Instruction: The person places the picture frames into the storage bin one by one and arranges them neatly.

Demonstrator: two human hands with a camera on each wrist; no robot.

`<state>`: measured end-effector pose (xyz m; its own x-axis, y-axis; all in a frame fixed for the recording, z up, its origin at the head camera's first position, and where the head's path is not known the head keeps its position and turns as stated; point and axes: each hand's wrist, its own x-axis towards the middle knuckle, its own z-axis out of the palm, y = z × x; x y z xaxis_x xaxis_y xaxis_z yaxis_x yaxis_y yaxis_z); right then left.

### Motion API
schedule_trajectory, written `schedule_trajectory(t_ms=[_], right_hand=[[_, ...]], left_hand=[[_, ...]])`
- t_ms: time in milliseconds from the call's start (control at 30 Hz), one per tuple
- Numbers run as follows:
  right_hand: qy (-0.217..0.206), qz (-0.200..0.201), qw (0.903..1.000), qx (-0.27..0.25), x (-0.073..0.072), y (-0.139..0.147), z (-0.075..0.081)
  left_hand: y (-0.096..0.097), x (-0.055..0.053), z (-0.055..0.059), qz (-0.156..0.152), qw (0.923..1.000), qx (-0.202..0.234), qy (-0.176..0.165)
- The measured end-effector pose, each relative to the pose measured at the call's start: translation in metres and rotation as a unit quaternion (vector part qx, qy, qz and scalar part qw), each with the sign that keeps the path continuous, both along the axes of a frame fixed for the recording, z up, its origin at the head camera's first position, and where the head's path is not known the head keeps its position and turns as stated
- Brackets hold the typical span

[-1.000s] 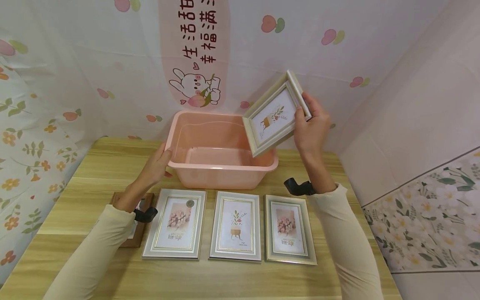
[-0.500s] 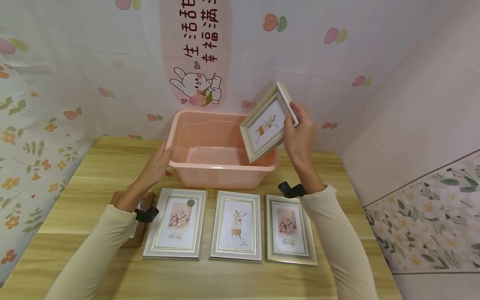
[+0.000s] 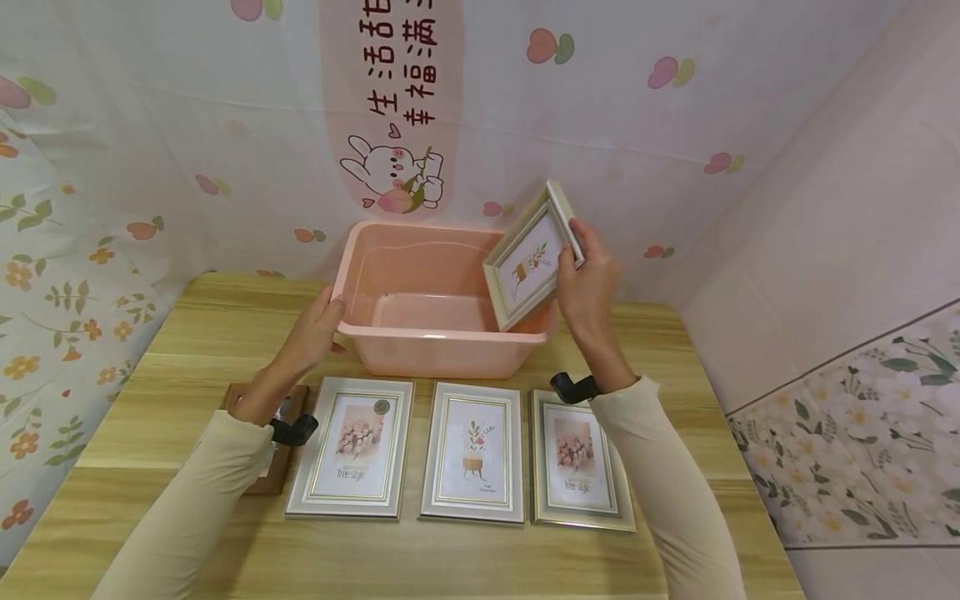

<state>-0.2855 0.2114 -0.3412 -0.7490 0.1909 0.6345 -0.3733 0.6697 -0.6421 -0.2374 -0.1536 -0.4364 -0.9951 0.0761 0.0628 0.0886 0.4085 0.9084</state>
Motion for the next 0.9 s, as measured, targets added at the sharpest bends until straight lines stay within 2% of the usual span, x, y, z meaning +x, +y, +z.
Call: schedule_trajectory(t_ms=[300, 633, 900], right_hand=[[0.002, 0.019, 0.9991, 0.037, 0.000, -0.002, -0.015], [-0.015, 0.027, 0.9969, 0.073, -0.003, -0.004, -0.032], [-0.001, 0.031, 0.9928, 0.116, -0.002, -0.006, -0.043]], left_hand=[[0.001, 0.001, 0.003, 0.000, 1.0000, -0.005, -0.002], [0.000, 0.000, 0.001, -0.003, 1.0000, -0.004, -0.002], [0.001, 0.001, 0.001, 0.002, 1.0000, 0.002, -0.004]])
